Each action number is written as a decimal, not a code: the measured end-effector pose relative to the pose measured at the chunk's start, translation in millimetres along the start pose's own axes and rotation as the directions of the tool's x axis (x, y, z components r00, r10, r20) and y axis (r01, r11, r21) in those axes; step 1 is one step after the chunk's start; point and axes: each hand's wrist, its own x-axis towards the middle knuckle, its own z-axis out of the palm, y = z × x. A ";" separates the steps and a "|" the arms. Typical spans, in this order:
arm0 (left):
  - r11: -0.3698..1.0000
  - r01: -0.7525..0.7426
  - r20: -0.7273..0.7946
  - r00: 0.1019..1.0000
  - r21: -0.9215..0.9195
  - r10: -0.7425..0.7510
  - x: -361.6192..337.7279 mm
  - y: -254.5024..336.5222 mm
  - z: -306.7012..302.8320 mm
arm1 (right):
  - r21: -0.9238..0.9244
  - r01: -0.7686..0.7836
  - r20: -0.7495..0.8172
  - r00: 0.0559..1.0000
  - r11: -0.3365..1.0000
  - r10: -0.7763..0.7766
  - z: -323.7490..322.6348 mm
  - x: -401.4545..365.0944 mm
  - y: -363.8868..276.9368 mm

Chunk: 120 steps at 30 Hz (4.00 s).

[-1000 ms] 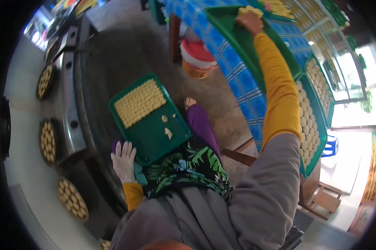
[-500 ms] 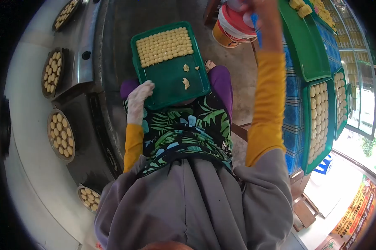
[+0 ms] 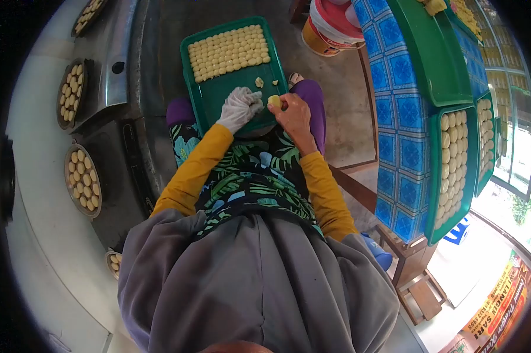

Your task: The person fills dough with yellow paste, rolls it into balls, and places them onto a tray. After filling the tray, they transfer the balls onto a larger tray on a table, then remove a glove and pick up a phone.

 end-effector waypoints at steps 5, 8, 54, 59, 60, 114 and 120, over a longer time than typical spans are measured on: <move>0.995 0.098 -0.040 0.994 -0.012 -0.098 -10.8 5.6 25.5 | -0.203 0.046 0.018 0.999 0.978 -0.043 10.9 11.8 -7.1; 0.974 0.162 -0.084 0.981 -0.156 -0.177 -12.3 -1.0 15.7 | -0.247 0.086 0.058 0.996 0.965 -0.074 20.4 16.6 -11.9; 0.955 0.288 -0.602 0.776 0.074 -0.188 -85.9 -14.8 24.8 | -0.537 0.722 0.020 0.528 0.436 -0.849 152.9 102.6 -73.1; 0.963 0.265 -0.582 0.792 0.052 -0.186 -99.6 -17.8 31.0 | -0.534 0.765 0.094 0.476 0.359 -0.874 167.1 100.1 -64.5; 0.963 0.261 -0.579 0.797 0.075 -0.171 -98.0 -20.8 31.8 | -0.543 0.749 0.083 0.496 0.378 -0.864 166.6 105.5 -64.3; 0.797 0.355 -0.134 0.933 0.488 -0.333 -78.5 -26.3 10.7 | -0.459 0.605 0.433 0.792 0.651 -0.430 101.1 46.1 -47.4; 0.841 0.531 -0.271 0.829 0.104 -0.489 -85.1 -17.1 0.2 | -0.450 0.640 0.421 0.767 0.623 -0.484 94.3 47.3 -53.4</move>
